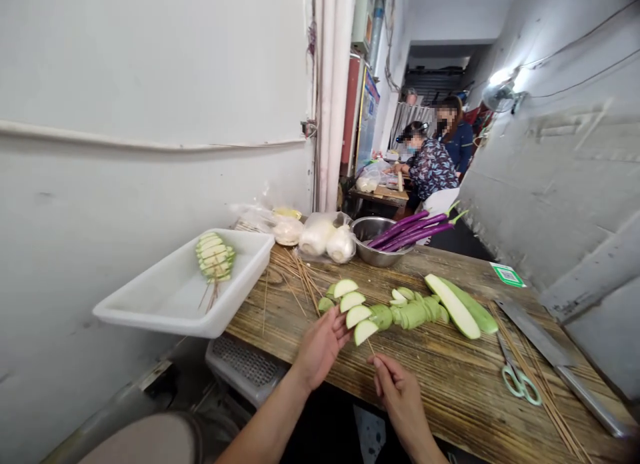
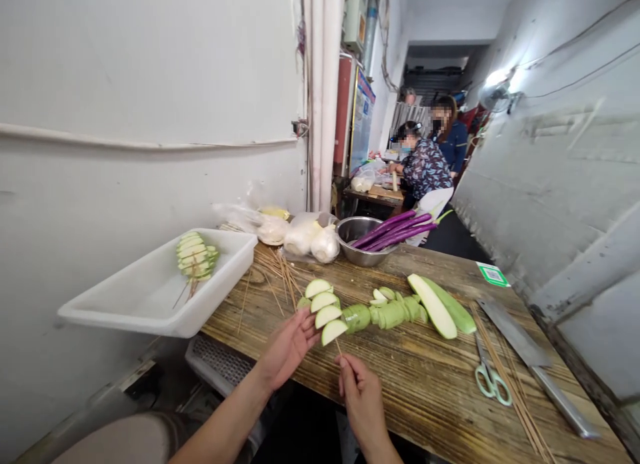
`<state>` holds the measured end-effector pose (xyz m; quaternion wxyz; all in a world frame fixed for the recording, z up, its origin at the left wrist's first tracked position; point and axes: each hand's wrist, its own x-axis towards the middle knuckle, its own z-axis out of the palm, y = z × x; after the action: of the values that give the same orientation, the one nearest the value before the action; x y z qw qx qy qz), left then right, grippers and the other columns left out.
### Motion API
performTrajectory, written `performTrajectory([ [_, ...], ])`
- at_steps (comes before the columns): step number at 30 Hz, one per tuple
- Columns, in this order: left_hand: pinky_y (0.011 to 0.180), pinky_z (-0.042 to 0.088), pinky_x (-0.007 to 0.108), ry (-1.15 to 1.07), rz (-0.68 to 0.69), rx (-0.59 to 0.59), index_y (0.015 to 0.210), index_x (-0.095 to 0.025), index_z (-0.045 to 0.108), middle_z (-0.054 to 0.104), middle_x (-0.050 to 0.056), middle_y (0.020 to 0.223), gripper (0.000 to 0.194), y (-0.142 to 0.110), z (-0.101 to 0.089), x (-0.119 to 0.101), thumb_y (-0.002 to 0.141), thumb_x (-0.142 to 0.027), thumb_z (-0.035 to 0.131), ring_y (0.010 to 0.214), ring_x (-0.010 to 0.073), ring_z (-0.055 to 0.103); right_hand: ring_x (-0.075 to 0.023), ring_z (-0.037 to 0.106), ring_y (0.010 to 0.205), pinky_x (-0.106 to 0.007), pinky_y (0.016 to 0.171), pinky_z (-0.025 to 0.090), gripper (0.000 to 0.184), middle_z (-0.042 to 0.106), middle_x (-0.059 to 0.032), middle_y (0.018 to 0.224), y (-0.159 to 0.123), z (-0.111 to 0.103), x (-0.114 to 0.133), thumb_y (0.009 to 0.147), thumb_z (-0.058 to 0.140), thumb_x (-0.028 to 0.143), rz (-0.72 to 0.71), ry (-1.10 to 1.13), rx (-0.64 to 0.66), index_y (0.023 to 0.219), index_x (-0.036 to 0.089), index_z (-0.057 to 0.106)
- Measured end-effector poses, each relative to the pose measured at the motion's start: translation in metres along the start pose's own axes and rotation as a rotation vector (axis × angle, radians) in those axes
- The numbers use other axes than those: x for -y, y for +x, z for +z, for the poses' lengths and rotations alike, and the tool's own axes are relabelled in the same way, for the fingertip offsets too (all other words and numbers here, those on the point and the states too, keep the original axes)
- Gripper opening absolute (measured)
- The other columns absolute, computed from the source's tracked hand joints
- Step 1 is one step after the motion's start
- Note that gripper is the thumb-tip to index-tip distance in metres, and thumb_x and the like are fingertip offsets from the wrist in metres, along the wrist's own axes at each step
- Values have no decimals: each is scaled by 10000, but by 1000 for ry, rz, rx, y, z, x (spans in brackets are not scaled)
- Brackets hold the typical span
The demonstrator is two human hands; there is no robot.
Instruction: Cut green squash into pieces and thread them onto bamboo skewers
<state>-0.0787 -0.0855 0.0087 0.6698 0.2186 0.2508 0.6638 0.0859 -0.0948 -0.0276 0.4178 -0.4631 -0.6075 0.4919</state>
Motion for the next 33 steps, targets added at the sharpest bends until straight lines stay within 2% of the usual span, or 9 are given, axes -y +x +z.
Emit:
performTrajectory([
  [5,929,424,384,60,-94,16,1017,-107,613,646,137,1044,279,-6,3,32,830,-307,564,985,218,600,-91,343,435,-212,439,271,439,390,52,473,0,3,-8,821,475,528,-19,24,-50,854,122,637],
  [12,930,430,352,123,41,-64,1100,-158,576,630,102,1082,359,13,24,57,789,-335,612,1036,206,580,-88,341,446,-208,434,258,459,384,50,489,-8,20,-24,847,433,528,-1,149,-157,870,118,637],
  [16,916,437,349,207,15,-54,1089,-154,586,639,109,1062,378,20,30,67,768,-348,632,1031,217,587,-86,348,456,-204,440,261,433,386,52,494,-8,21,-31,860,432,507,-23,195,-222,854,122,630],
  [20,942,419,347,203,-59,-16,1061,-160,599,635,100,1077,343,27,27,71,769,-336,632,1059,207,571,-80,332,438,-197,422,249,408,376,64,482,-6,19,-37,867,434,496,-18,259,-218,866,131,618],
  [24,954,409,381,103,-191,61,1028,-156,616,622,116,1098,367,32,10,72,803,-440,555,1054,214,568,-76,315,406,-194,399,242,411,373,72,475,-3,16,-42,866,428,508,-1,334,-263,900,141,610],
  [27,923,423,361,133,-218,69,955,-137,648,651,118,993,318,28,-5,74,784,-399,586,958,202,600,-84,350,425,-205,427,288,389,398,61,496,-1,-2,-47,878,421,482,-35,287,-355,923,149,617],
  [30,829,451,297,253,-191,51,869,-132,668,658,85,852,198,22,-15,78,721,-265,662,835,166,603,-102,410,496,-226,503,337,322,432,43,531,-1,-38,-52,869,468,433,-133,119,-483,893,161,638],
  [33,732,450,243,371,-172,51,837,-136,676,639,59,768,214,20,-21,80,656,-243,712,755,140,575,-94,367,469,-225,481,307,313,385,62,492,-5,-74,-54,864,474,434,-150,101,-570,869,159,624],
])
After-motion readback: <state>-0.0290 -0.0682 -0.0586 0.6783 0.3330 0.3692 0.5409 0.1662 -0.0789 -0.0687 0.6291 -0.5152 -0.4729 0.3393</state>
